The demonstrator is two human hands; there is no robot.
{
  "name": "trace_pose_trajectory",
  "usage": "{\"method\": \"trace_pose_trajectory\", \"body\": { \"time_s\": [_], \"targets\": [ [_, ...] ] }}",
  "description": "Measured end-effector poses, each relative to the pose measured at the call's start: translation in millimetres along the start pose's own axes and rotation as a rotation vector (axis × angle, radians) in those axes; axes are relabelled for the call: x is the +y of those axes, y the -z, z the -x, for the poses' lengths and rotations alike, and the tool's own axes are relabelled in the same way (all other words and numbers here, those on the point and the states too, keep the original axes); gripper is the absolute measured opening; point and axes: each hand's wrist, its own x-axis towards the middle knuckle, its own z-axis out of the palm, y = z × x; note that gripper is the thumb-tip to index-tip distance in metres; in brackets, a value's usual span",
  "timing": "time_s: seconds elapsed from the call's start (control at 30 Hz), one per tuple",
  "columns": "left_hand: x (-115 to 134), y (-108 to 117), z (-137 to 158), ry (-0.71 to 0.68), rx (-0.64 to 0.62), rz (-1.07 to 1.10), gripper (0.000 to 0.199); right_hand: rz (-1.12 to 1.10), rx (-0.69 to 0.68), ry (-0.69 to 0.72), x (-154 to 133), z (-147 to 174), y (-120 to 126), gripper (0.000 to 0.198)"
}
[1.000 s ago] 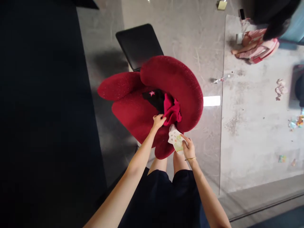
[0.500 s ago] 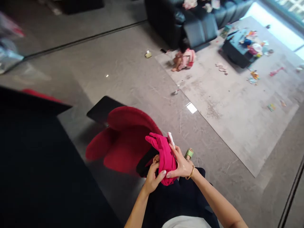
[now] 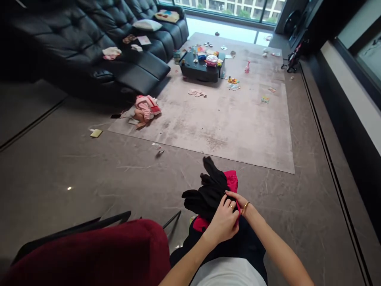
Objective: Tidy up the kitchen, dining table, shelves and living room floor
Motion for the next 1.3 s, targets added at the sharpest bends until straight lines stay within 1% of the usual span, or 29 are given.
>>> {"method": "trace_pose_trajectory", "body": {
  "time_s": [0.07,0.13,0.17,0.2,0.23,0.3,0.37,0.4,0.47,0.53,0.6,0.63,0.7,0.77,0.83,0.87,0.93,0.97,1.0,1.1,1.13,1.17,1.2,1.3],
  "targets": [
    [16.5,-10.7,-43.8,-0.063,-0.058,0.011,0.029,-0.05,0.034,0.041,-30.6,11.9,37.3,0.026],
    [25.0,-12.5,-81.3,-0.102,-0.089,0.136,0.029,-0.093,0.07,0.129,-61.6,25.1,67.9,0.021],
    [25.6,-10.9,-98.9,-0.099,-0.093,0.237,0.026,-0.11,0.082,0.168,-77.8,31.8,81.2,0.018],
    [23.7,-8.6,-116.2,-0.067,-0.083,0.341,0.022,-0.124,0.088,0.201,-94.5,38.5,93.1,0.015],
    [19.2,-6.5,-133.6,-0.001,-0.056,0.431,0.018,-0.138,0.094,0.244,-111.7,44.6,103.8,0.012],
    [2.9,-5.8,-169.9,0.206,0.028,0.539,0.019,-0.171,0.108,0.365,-146.8,54.4,121.6,0.012],
    [-20.5,-12.7,-208.9,0.412,0.096,0.591,0.027,-0.21,0.134,0.514,-182.1,59.5,135.1,0.017],
    [-33.6,-18.7,-229.6,0.485,0.107,0.624,0.033,-0.224,0.15,0.58,-199.6,60.2,140.7,0.019],
    [-59.7,-32.5,-273.6,0.573,0.111,0.686,0.045,-0.239,0.183,0.674,-234.1,59.2,151.0,0.025],
    [-83.3,-44.3,-321.6,0.615,0.127,0.69,0.053,-0.252,0.225,0.723,-268.7,57.4,162.3,0.03],
    [-102.1,-50.6,-373.9,0.603,0.113,0.659,0.058,-0.276,0.277,0.738,-303.5,58.2,175.8,0.028],
    [-109.2,-51.5,-401.4,0.563,0.077,0.649,0.061,-0.289,0.299,0.731,-320.8,60.5,183.3,0.026],
    [-118.0,-50.2,-457.7,0.424,-0.042,0.638,0.068,-0.297,0.313,0.706,-354.6,69.4,199.3,0.023],
    [-118.7,-47.0,-514.2,0.24,-0.174,0.597,0.079,-0.276,0.303,0.708,-385.9,83.8,216.0,0.025],
    [-111.4,-45.2,-568.8,0.055,-0.266,0.512,0.088,-0.219,0.307,0.76,-414.4,102.1,234.5,0.031],
    [-105.0,-45.5,-595.3,-0.031,-0.291,0.454,0.091,-0.182,0.317,0.794,-427.9,112.1,245.1,0.035],
    [-87.7,-49.8,-646.6,-0.188,-0.292,0.328,0.093,-0.087,0.342,0.85,-454.5,132.5,271.1,0.043],
    [-77.3,-54.0,-671.9,-0.256,-0.273,0.272,0.087,-0.028,0.359,0.869,-468.0,142.5,287.1,0.046],
    [-65.9,-59.4,-697.2,-0.32,-0.251,0.23,0.077,0.035,0.382,0.885,-481.8,152.1,305.3,0.048],
    [-25.0,-83.9,-775.7,-0.484,-0.221,0.225,0.041,0.214,0.49,0.921,-525.8,177.6,372.3,0.043],
    [-8.5,-94.7,-803.0,-0.504,-0.228,0.254,0.034,0.243,0.524,0.931,-541.6,185.1,397.7,0.041],
    [9.9,-106.5,-830.8,-0.491,-0.237,0.289,0.029,0.25,0.552,0.943,-558.0,192.5,423.9,0.039],
    [30.3,-119.0,-859.0,-0.443,-0.246,0.325,0.027,0.238,0.571,0.96,-575.2,200.0,450.3,0.038],
    [101.4,-157.4,-943.7,-0.21,-0.261,0.447,0.02,0.165,0.585,1.037,-631.9,225.7,526.5,0.044]
  ]
}}
